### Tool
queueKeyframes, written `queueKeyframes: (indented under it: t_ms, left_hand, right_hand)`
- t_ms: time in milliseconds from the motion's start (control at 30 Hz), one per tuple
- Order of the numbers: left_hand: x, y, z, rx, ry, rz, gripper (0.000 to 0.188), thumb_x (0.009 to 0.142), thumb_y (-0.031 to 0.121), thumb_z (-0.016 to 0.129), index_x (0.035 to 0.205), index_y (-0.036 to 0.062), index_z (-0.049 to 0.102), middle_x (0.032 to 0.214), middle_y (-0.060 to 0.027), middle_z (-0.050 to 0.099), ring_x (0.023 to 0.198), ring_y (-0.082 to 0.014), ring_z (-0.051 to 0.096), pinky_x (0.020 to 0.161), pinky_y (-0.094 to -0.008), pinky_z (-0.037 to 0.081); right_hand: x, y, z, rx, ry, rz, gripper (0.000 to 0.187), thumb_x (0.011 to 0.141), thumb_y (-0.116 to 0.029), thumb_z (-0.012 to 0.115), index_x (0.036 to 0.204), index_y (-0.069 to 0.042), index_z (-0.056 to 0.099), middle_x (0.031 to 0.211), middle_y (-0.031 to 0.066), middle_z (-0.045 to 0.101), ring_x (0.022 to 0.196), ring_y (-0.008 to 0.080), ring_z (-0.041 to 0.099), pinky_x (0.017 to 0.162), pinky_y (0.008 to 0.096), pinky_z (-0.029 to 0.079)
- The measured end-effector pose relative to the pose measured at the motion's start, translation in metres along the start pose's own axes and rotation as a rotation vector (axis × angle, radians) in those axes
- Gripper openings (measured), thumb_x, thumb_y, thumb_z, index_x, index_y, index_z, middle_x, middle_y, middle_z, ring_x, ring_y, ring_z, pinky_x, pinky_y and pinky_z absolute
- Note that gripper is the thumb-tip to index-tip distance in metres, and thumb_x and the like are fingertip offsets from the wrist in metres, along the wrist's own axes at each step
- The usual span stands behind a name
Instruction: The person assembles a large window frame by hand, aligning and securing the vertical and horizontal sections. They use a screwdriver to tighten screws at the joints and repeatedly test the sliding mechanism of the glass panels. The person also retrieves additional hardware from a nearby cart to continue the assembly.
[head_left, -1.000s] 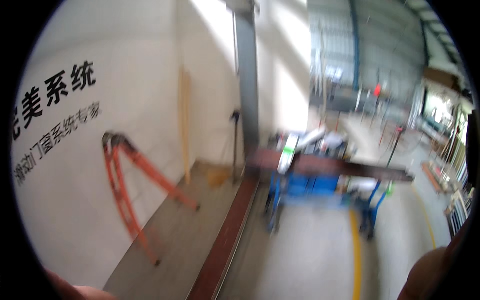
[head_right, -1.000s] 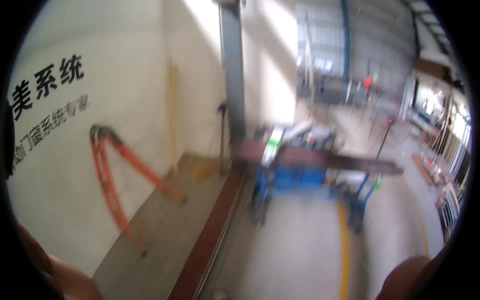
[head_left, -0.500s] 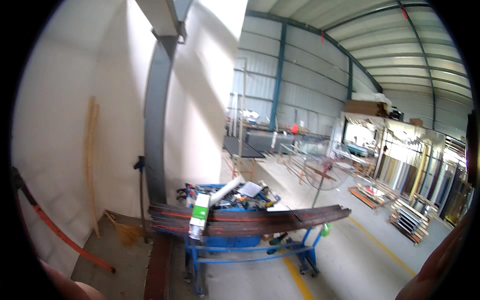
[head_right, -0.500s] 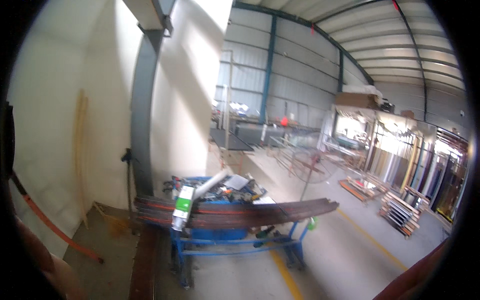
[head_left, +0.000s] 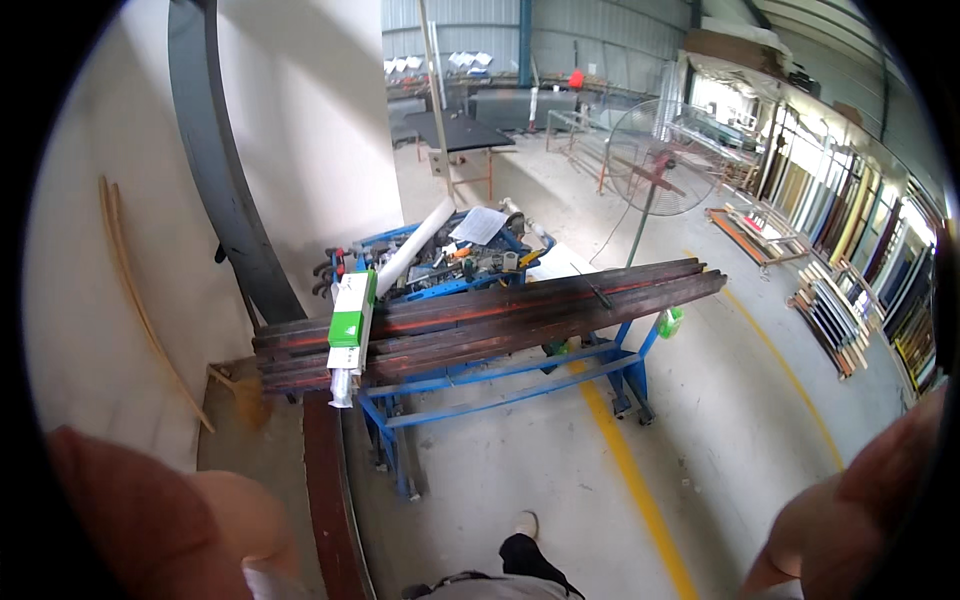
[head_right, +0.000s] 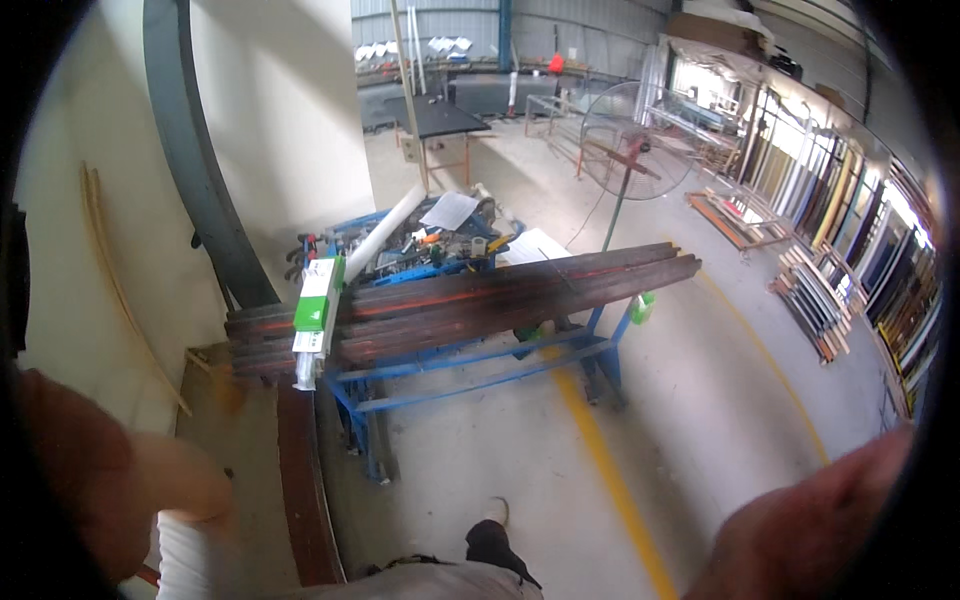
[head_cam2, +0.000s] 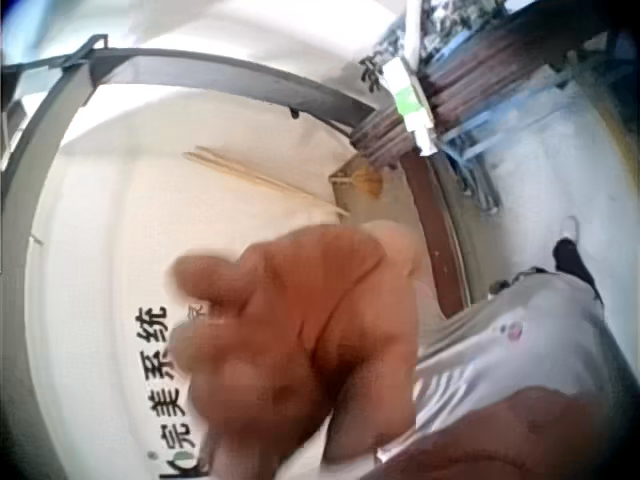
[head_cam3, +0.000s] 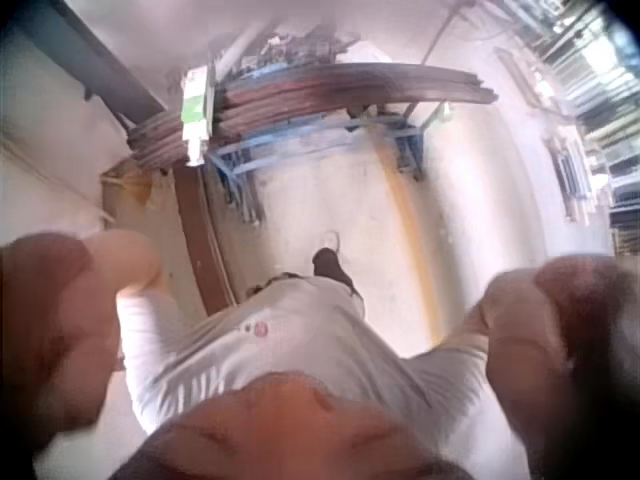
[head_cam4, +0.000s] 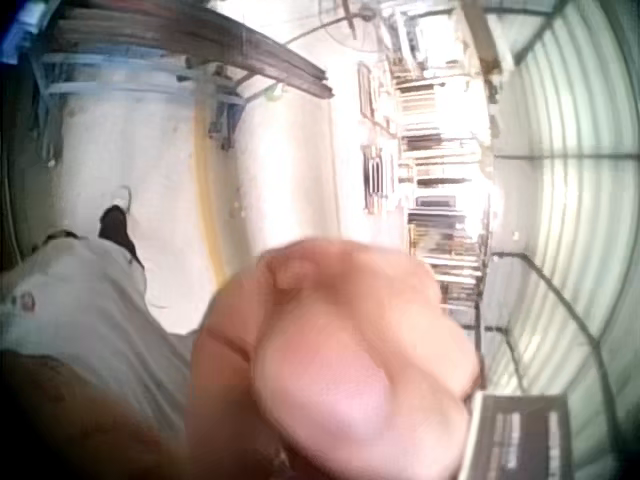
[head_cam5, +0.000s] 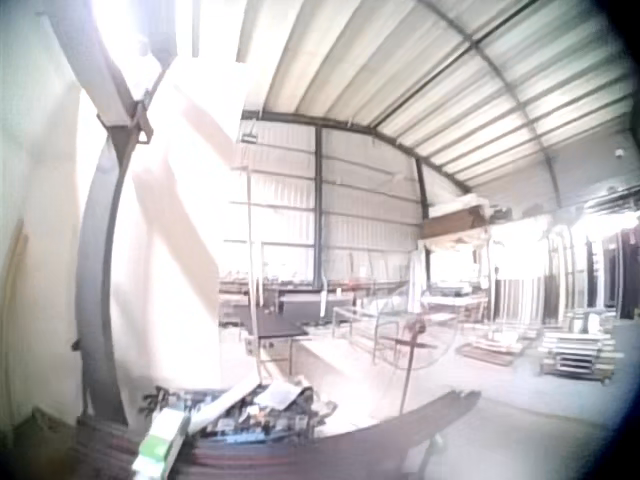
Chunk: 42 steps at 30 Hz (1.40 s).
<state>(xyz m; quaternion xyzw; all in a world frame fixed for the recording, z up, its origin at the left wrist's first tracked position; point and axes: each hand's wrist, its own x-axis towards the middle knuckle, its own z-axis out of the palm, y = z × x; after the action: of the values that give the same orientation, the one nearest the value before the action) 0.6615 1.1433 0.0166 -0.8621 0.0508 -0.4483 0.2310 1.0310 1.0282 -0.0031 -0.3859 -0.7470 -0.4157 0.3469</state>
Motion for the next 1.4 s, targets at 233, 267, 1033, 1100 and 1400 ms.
queueKeyframes:
  t_ms: [233, 267, 1033, 1100, 1400]
  left_hand:
    - [-0.077, -0.033, 0.31, -0.489, -0.344, -0.871, 0.037, 0.083, 0.021, 0.077, 0.113, 0.003, 0.064, 0.102, -0.0124, 0.066, 0.087, -0.0323, 0.066, 0.074, -0.0442, 0.054]
    - [-0.089, -0.032, 0.353, -0.607, -0.352, -0.933, 0.037, 0.086, 0.023, 0.076, 0.115, 0.0029, 0.064, 0.1, -0.013, 0.065, 0.085, -0.0332, 0.065, 0.073, -0.0441, 0.054]
    - [-0.508, -0.294, 0.45, 0.84, -0.89, -1.583, 0.01, 0.078, 0.011, 0.063, 0.07, 0.0048, 0.06, 0.071, -0.0133, 0.063, 0.075, -0.0315, 0.065, 0.06, -0.0451, 0.055]
    - [-0.52, -0.291, 0.447, 0.869, -1.017, -1.588, 0.009, 0.078, 0.011, 0.061, 0.071, 0.0051, 0.061, 0.075, -0.014, 0.065, 0.08, -0.0316, 0.067, 0.062, -0.0448, 0.056]
    - [-0.471, -0.271, 0.465, 1.087, -0.961, -1.875, 0.015, 0.079, 0.018, 0.063, 0.082, 0.003, 0.064, 0.08, -0.0169, 0.067, 0.085, -0.0351, 0.069, 0.067, -0.0478, 0.057]
  right_hand:
    - [-0.088, 0.055, 0.225, 1.41, 0.141, 1.278, 0.023, 0.087, -0.004, 0.054, 0.108, 0.001, 0.062, 0.087, 0.0131, 0.064, 0.064, 0.0136, 0.052, 0.056, 0.025, 0.042]
    - [-0.109, 0.057, 0.265, 1.612, 0.194, 1.429, 0.024, 0.089, -0.001, 0.051, 0.109, 0.001, 0.063, 0.087, 0.0125, 0.065, 0.065, 0.0147, 0.054, 0.058, 0.0263, 0.043]
    - [-0.449, 0.335, 0.694, 0.209, -0.648, 1.304, 0.042, 0.091, -0.029, 0.068, 0.113, 0.007, 0.063, 0.104, 0.0222, 0.067, 0.099, 0.034, 0.065, 0.088, 0.0451, 0.051]
    - [-0.463, 0.353, 0.697, 0.034, -0.783, 0.958, 0.055, 0.09, -0.048, 0.068, 0.102, 0.005, 0.065, 0.091, 0.0245, 0.064, 0.087, 0.0407, 0.062, 0.079, 0.0533, 0.05]
    - [-0.486, 0.397, 0.728, 0.159, -1.156, 0.832, 0.054, 0.09, -0.027, 0.07, 0.122, 0.014, 0.056, 0.115, 0.0357, 0.06, 0.107, 0.0519, 0.057, 0.096, 0.0589, 0.043]
